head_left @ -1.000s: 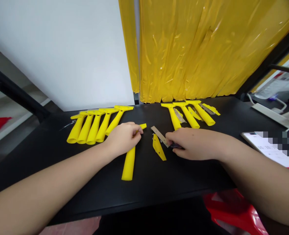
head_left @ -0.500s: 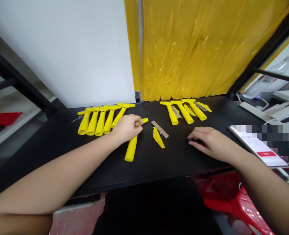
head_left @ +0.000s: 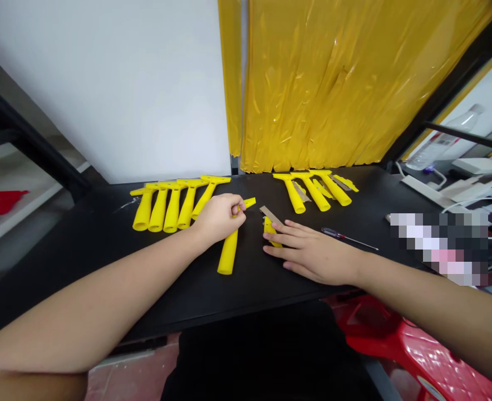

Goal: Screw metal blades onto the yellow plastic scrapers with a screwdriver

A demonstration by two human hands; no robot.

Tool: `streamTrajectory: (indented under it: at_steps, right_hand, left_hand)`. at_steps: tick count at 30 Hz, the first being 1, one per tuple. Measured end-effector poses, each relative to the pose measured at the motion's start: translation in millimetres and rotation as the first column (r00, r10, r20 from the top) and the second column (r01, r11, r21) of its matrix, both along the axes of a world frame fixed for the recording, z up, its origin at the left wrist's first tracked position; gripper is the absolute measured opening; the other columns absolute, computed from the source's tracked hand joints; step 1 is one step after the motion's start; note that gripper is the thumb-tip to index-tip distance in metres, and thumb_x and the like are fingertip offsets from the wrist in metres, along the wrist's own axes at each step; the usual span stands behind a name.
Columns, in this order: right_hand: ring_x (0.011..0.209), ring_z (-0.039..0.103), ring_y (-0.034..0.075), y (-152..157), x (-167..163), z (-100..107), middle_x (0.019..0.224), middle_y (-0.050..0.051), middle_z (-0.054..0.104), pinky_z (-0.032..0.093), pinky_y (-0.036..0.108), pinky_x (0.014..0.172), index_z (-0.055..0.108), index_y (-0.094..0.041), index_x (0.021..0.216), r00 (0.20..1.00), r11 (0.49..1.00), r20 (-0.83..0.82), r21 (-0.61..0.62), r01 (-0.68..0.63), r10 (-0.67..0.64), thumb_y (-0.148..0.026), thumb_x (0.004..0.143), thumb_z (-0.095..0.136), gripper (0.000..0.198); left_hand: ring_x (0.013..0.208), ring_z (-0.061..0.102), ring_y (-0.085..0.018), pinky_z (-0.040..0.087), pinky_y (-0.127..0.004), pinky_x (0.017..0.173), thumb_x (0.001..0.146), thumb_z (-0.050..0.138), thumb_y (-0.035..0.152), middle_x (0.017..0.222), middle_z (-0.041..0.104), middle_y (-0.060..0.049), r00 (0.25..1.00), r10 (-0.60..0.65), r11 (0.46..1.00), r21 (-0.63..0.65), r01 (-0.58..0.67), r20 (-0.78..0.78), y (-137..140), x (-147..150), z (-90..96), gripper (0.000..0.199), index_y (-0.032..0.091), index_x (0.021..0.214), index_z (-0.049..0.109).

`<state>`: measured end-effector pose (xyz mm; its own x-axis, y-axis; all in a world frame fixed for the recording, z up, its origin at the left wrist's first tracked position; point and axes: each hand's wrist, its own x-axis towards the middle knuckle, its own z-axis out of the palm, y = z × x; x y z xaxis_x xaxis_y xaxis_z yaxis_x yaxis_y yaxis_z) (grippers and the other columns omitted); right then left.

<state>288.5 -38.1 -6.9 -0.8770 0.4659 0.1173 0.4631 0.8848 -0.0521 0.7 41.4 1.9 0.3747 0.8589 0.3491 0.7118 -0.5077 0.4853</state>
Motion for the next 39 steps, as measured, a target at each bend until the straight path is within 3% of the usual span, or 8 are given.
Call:
streamTrajectory:
  at_steps: [9, 16, 22, 26, 31, 34, 37, 39]
  right_hand:
    - [0.165, 0.033, 0.029, 44.3, -0.8, -6.7, 0.174, 0.012, 0.042, 0.032, 0.049, 0.136, 0.049, -0.015, 0.166, 0.998, 0.991, -0.049, -0.128, 0.036, -0.042, -0.026, 0.114, 0.044, 0.053]
    - [0.160, 0.043, 0.031, 74.2, -12.3, -9.2, 0.171, 0.018, 0.045, 0.038, 0.049, 0.132, 0.052, -0.009, 0.163, 0.993, 0.991, 0.004, -0.063, 0.116, -0.116, -0.027, 0.113, 0.042, 0.054]
    - [0.160, 0.043, 0.034, 101.1, -22.3, -11.0, 0.171, 0.022, 0.044, 0.038, 0.051, 0.131, 0.052, -0.007, 0.163, 0.975, 0.977, 0.078, -0.018, 0.210, -0.208, -0.028, 0.111, 0.042, 0.056]
    - [0.154, 0.051, 0.037, 112.2, -27.6, -4.9, 0.169, 0.022, 0.047, 0.043, 0.055, 0.126, 0.053, -0.009, 0.162, 0.941, 0.954, 0.159, 0.039, 0.298, -0.300, -0.025, 0.111, 0.040, 0.055]
    - [0.147, 0.057, 0.038, 120.1, -25.7, 10.7, 0.166, 0.021, 0.052, 0.046, 0.055, 0.120, 0.059, -0.012, 0.157, 0.939, 0.960, 0.205, 0.108, 0.257, -0.275, -0.021, 0.110, 0.041, 0.051]
    - [0.128, 0.067, 0.035, 120.6, -17.0, 28.5, 0.147, 0.022, 0.066, 0.052, 0.049, 0.105, 0.071, -0.014, 0.138, 0.961, 0.965, 0.118, 0.116, 0.236, -0.249, -0.026, 0.107, 0.052, 0.038]
    - [0.101, 0.068, 0.029, 118.3, -5.9, 46.8, 0.107, 0.012, 0.075, 0.049, 0.040, 0.091, 0.076, -0.018, 0.102, 0.981, 0.983, 0.082, 0.054, 0.173, -0.177, -0.024, 0.095, 0.068, 0.012]
    - [0.097, 0.065, 0.027, 116.2, -1.2, 53.2, 0.095, 0.007, 0.075, 0.045, 0.039, 0.090, 0.075, -0.020, 0.096, 0.984, 0.989, 0.097, 0.010, 0.146, -0.147, -0.022, 0.091, 0.071, 0.006]
  left_hand:
    - [0.072, 0.059, -0.017, 0.043, -0.033, 0.069, 0.077, 0.064, 0.011, 0.073, 0.063, 0.002, 1.000, -0.002, 1.000, -0.031, 0.001, -0.020, 1.1, 1.4, -0.2, 0.010, 0.021, 0.080, 0.067]
    - [0.075, 0.060, -0.018, 0.043, -0.033, 0.069, 0.077, 0.064, 0.011, 0.075, 0.064, 0.001, 1.000, 0.000, 1.000, -0.004, -0.001, -0.031, 2.0, 0.9, -1.3, 0.010, 0.021, 0.079, 0.066]
    - [0.073, 0.059, -0.018, 0.043, -0.032, 0.068, 0.077, 0.064, 0.012, 0.074, 0.064, 0.001, 1.000, -0.001, 1.000, 0.001, 0.001, -0.030, 2.8, 0.6, -1.6, 0.010, 0.021, 0.079, 0.067]
    - [0.073, 0.060, -0.018, 0.043, -0.032, 0.068, 0.077, 0.064, 0.012, 0.075, 0.063, 0.001, 0.999, 0.004, 1.000, -0.011, -0.004, -0.033, 2.6, 1.0, -1.8, 0.010, 0.021, 0.080, 0.068]
    - [0.074, 0.059, -0.018, 0.042, -0.033, 0.069, 0.077, 0.064, 0.011, 0.075, 0.063, 0.001, 0.999, 0.005, 1.000, -0.025, -0.006, -0.035, 1.5, 2.0, -0.6, 0.011, 0.021, 0.080, 0.067]
    - [0.074, 0.059, -0.018, 0.042, -0.033, 0.069, 0.077, 0.064, 0.011, 0.074, 0.062, 0.001, 0.999, 0.013, 0.999, -0.037, -0.014, -0.034, 0.7, 2.2, 0.5, 0.010, 0.021, 0.078, 0.065]
    - [0.075, 0.059, -0.018, 0.041, -0.033, 0.068, 0.077, 0.064, 0.012, 0.074, 0.061, 0.002, 0.999, 0.014, 0.999, -0.050, -0.016, -0.035, 0.8, 1.8, 0.2, 0.010, 0.022, 0.078, 0.065]
    - [0.075, 0.059, -0.018, 0.041, -0.033, 0.068, 0.077, 0.064, 0.012, 0.074, 0.061, 0.002, 0.999, 0.011, 0.999, -0.052, -0.013, -0.034, 1.4, 1.5, -0.6, 0.010, 0.022, 0.078, 0.065]
